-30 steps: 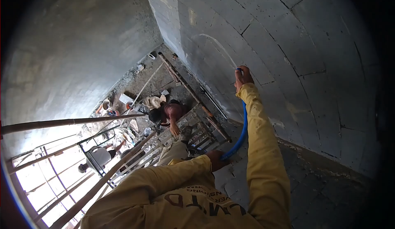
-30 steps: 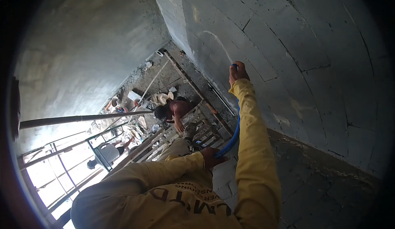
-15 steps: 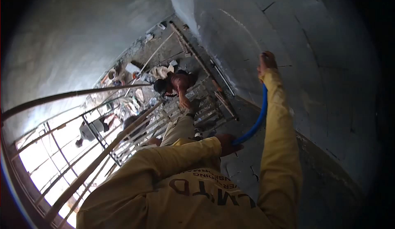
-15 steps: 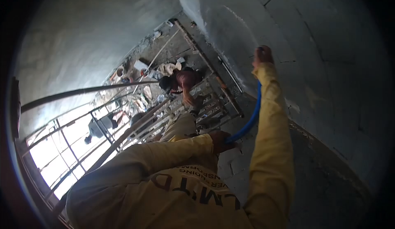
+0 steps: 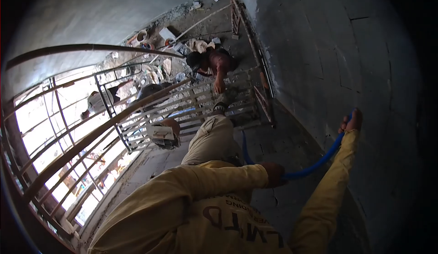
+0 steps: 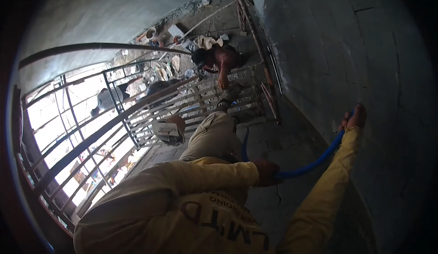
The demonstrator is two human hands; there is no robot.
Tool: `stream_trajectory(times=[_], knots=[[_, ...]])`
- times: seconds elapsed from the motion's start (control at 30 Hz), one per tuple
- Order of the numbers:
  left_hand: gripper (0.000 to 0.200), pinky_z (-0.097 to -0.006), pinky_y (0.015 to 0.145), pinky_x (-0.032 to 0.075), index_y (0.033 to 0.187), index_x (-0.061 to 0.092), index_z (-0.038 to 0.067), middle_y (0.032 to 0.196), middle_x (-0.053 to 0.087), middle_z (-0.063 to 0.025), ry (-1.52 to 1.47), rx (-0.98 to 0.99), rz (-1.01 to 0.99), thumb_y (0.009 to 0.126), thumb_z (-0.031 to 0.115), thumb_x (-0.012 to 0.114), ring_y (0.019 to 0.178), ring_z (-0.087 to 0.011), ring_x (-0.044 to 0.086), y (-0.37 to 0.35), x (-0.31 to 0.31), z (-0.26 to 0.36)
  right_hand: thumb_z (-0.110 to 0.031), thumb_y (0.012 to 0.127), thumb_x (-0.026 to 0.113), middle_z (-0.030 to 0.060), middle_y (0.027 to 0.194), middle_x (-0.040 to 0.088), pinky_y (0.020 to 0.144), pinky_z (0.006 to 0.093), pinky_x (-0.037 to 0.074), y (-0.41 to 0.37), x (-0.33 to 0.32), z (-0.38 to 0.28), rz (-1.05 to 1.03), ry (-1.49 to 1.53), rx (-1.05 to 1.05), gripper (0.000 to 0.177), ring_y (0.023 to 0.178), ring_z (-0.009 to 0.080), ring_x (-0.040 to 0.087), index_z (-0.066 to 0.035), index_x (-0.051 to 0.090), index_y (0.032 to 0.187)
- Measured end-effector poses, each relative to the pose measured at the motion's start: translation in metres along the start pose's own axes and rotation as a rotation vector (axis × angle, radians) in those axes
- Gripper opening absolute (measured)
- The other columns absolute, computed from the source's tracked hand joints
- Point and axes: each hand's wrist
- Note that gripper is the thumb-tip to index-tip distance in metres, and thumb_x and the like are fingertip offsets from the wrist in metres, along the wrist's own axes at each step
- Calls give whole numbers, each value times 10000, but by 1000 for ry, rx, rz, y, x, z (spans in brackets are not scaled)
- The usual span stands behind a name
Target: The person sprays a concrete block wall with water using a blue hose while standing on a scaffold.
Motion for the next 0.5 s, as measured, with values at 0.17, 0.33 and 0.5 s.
stream_trajectory(times=[0.17, 0.33, 0.5], knots=[[380, -412, 757, 501, 907, 644, 96, 875, 649, -133, -27, 13, 49, 798, 454, 581, 823, -311, 641, 18, 25, -10, -421, 921, 396, 1, 663, 465, 392, 300, 342, 23, -21, 24, 61, 35, 4, 393, 423, 113, 386, -172, 390, 1224], [406, -411, 759, 501, 941, 639, 88, 901, 650, -126, -38, -1, 34, 808, 464, 562, 841, -311, 641, 25, 35, -9, -398, 930, 385, 12, 663, 471, 380, 311, 350, 39, -39, 30, 97, 77, 8, 393, 418, 126, 395, -181, 379, 1258], [426, -411, 774, 503, 953, 641, 88, 928, 652, -130, -59, 10, 46, 811, 479, 546, 858, -309, 640, 43, 47, 0, -419, 932, 389, 8, 687, 485, 412, 295, 340, 43, -50, 20, 121, 53, 2, 372, 439, 113, 388, -105, 414, 1130]])
Point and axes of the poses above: each hand's wrist, its own y-axis towards the middle knuckle, its own x-axis out of the palm, z = x × y
